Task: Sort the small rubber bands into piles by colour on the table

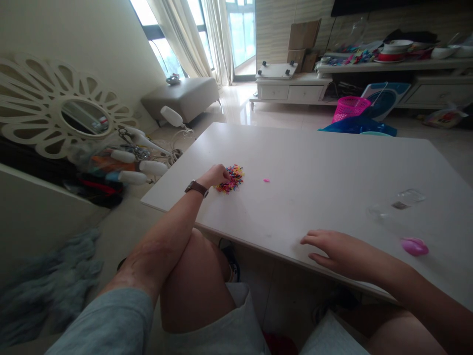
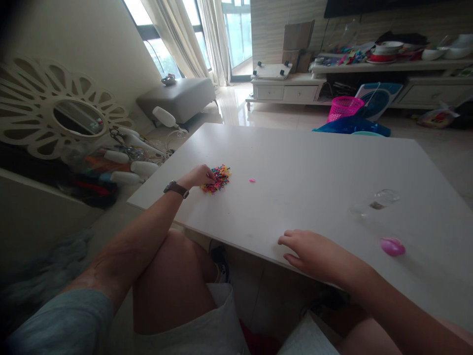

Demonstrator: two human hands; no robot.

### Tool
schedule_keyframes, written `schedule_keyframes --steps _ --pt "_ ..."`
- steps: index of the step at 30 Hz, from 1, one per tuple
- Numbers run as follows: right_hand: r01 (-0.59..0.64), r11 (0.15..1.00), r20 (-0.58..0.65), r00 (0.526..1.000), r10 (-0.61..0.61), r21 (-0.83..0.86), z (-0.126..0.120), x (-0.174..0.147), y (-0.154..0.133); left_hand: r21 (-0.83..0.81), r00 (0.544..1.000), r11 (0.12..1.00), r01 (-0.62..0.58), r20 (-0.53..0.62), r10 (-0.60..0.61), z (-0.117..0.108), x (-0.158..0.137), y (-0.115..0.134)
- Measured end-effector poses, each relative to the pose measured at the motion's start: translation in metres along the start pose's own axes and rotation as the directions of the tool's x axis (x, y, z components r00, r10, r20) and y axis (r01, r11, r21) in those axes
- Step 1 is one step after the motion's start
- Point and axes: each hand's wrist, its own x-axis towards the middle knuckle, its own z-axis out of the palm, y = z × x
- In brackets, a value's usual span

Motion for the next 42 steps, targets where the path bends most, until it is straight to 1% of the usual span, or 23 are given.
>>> schedule_keyframes --steps 3,7,10,15,18,22,27,35,38,42 --pt "-0.005 1.0 0.006 1.0 0.005 -0.004 0.0 0.0 -0.001 0.013 0.999 1.0 0.005 0.046 -0.006 0.002 0.001 0.0" --pt "-0.002 1.0 0.002 1.0 0.002 0.004 0.0 -0.001 -0.001 0.058 0.995 0.997 0.048 0.087 -0.053 0.002 0.001 0.002" --pt "0.001 1.0 -0.003 1.0 -0.001 0.005 0.0 -0.001 0.0 0.066 0.994 0.997 0.04 0.097 -0.046 0.0 -0.001 0.003" --pt "-0.002 1.0 0.006 1.0 0.002 -0.011 0.0 -0.001 0.0 0.07 0.999 0.997 0.025 0.043 -0.029 -0.005 -0.004 0.002" --pt "-0.009 1.0 0.018 1.0 0.009 -0.016 -0.001 -0.001 -0.001 0.072 0.999 0.997 0.019 0.033 -0.022 -0.007 -0.006 0.001" --pt "-0.016 1.0 0.022 1.0 0.017 -0.018 -0.001 0.0 -0.003 0.061 0.999 0.997 0.044 -0.004 -0.044 -0.008 -0.006 0.001" --pt "-0.018 1.0 0.029 0.999 0.019 -0.023 -0.002 0.0 -0.003 0.021 0.997 0.998 0.062 -0.057 -0.06 -0.011 -0.006 0.0" --pt "-0.012 1.0 0.014 1.0 0.012 -0.016 -0.001 0.0 -0.001 -0.079 0.989 0.992 0.095 -0.106 -0.103 -0.024 -0.01 -0.011" --pt "-0.008 1.0 0.011 1.0 0.008 -0.016 -0.001 0.0 -0.001 -0.108 0.988 0.991 0.073 -0.13 -0.087 -0.023 -0.012 -0.01" --pt "-0.006 1.0 0.011 1.0 0.007 -0.009 0.0 0.0 -0.002 -0.122 0.985 0.992 -0.039 -0.171 0.018 -0.009 -0.007 0.007"
